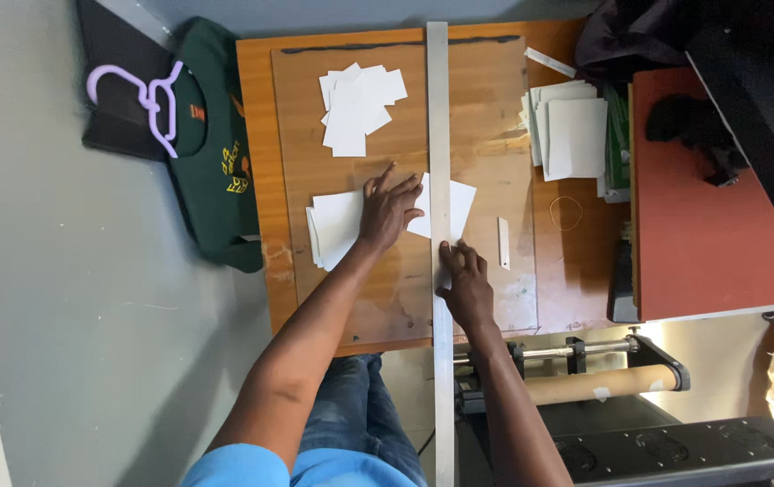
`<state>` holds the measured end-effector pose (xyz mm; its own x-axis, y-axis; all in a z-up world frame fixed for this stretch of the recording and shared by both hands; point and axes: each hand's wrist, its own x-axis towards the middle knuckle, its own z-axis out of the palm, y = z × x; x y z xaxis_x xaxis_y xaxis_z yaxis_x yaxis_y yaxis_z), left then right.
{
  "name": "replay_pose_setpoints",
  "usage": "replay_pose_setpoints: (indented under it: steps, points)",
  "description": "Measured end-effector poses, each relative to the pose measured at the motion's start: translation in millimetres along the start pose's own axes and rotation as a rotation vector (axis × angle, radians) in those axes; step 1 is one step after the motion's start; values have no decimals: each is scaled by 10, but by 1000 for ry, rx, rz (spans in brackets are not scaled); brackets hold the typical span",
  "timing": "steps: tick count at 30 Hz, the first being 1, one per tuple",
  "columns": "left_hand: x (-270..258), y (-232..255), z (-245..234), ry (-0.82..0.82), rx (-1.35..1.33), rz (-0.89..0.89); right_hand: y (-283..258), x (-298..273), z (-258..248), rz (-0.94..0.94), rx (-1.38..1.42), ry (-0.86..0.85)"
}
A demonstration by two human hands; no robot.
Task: The person uses a paper cutter to trim white paper sheets on a wooden table. They repeatedly place a sheet against the guide, press the cutter arm down, and move the trimmed piece aside. The process continues with multiple sheets throughout the clip.
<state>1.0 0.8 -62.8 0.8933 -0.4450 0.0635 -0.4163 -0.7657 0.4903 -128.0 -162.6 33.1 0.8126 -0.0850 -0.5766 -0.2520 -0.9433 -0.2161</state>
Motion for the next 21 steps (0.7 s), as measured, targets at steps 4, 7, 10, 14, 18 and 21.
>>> replay_pose_setpoints:
  steps: [4,7,10,14,18,21]
  points:
    - [-26,19,-81,-54,25,45,-51,-54,-62,15,61,10]
    - [-65,-13,-146,-138,-12,145,-128,-88,-142,22,97,25]
    - [-93,32,-255,-192,-20,122,-113,-71,-99,23,93,30]
    - [-81,84,-93,-155,23,58,-73,-61,-28,19,121,56]
    - [-86,208,-118,-77,-23,29,-28,-22,52,-4,139,81]
    - [-131,155,-9,-67,-14,11,-25,-36,49,-7,146,88]
